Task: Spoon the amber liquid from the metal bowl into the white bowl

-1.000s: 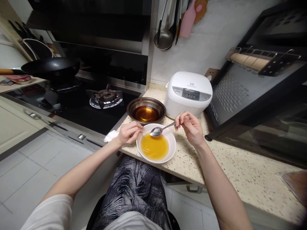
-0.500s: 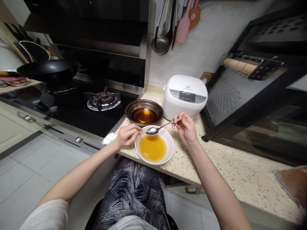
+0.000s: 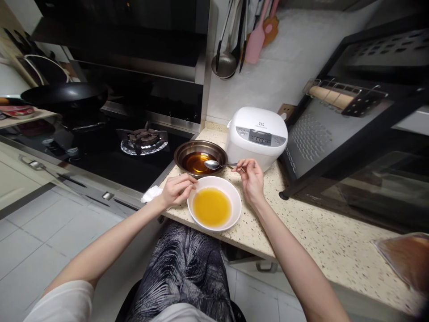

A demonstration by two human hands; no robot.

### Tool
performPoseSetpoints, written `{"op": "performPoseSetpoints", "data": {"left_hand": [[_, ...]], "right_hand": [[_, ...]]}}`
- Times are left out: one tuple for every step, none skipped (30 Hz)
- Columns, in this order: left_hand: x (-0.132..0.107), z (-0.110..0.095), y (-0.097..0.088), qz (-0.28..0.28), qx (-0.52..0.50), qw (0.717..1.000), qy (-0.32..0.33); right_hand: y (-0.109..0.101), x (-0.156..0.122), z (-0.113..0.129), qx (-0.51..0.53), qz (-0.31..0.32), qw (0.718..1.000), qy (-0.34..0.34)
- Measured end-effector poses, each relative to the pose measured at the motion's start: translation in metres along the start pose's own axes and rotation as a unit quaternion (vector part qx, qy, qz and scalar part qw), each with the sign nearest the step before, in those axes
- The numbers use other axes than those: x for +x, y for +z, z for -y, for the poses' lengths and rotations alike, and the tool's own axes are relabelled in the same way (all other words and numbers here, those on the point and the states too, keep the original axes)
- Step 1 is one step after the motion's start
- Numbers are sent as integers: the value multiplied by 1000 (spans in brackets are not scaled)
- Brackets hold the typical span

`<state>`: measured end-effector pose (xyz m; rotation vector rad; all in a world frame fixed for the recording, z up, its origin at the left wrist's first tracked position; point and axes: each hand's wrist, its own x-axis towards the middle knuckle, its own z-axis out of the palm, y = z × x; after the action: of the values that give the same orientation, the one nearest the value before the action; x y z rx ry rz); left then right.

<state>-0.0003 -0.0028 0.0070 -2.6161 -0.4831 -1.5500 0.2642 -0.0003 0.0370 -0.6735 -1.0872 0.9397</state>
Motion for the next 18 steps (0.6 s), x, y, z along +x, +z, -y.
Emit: {"op": "performPoseSetpoints", "data": {"left_hand": [[0, 0, 0, 1, 1, 1000, 2], [0, 0, 0, 1, 2, 1000, 2], [0, 0, 0, 1, 1, 1000, 1], [0, 0, 0, 2, 0, 1000, -1], [0, 0, 0, 2, -2, 1000, -3], [0, 0, 0, 1, -3, 1000, -6], [-1, 0, 1, 0, -5, 1000, -7], [-1, 0, 1, 0, -5, 1000, -7], [-1, 0, 1, -1, -4, 1000, -7], [-1, 0, 1, -1, -2, 1000, -5], [-1, 0, 1, -2, 1, 1000, -4], [-1, 0, 1, -3, 3, 1000, -3], [-1, 0, 1, -3, 5, 1000, -2], [0, 0, 1, -4, 6, 1000, -1], [0, 0, 1, -3, 8, 1000, 1], [0, 0, 1, -2, 9, 1000, 2], [1, -1, 1, 0, 9, 1000, 4], [1, -1, 0, 1, 9, 1000, 5]], "right_hand": [[1, 0, -2, -4, 5, 1000, -1], [3, 0, -4, -7, 12, 1000, 0], [4, 0, -6, -12, 20, 1000, 1], [4, 0, -8, -20, 28, 999, 3], [4, 1, -9, -29, 34, 999, 5], [4, 1, -10, -40, 39, 998, 6], [4, 1, -12, -50, 43, 998, 6], [3, 2, -13, -59, 45, 997, 5], [2, 2, -14, -67, 47, 997, 2], [1, 3, -14, -73, 48, 996, -2], [1, 3, -15, -79, 50, 996, -4], [0, 4, -16, -82, 52, 995, -6], [0, 4, -17, -85, 54, 995, -6], [0, 4, -18, -87, 57, 995, -4], [0, 4, -19, -88, 60, 994, -3], [0, 4, -20, -89, 62, 994, -1], [1, 3, -21, -91, 66, 994, -1], [1, 3, -21, -93, 69, 993, -1]]}}
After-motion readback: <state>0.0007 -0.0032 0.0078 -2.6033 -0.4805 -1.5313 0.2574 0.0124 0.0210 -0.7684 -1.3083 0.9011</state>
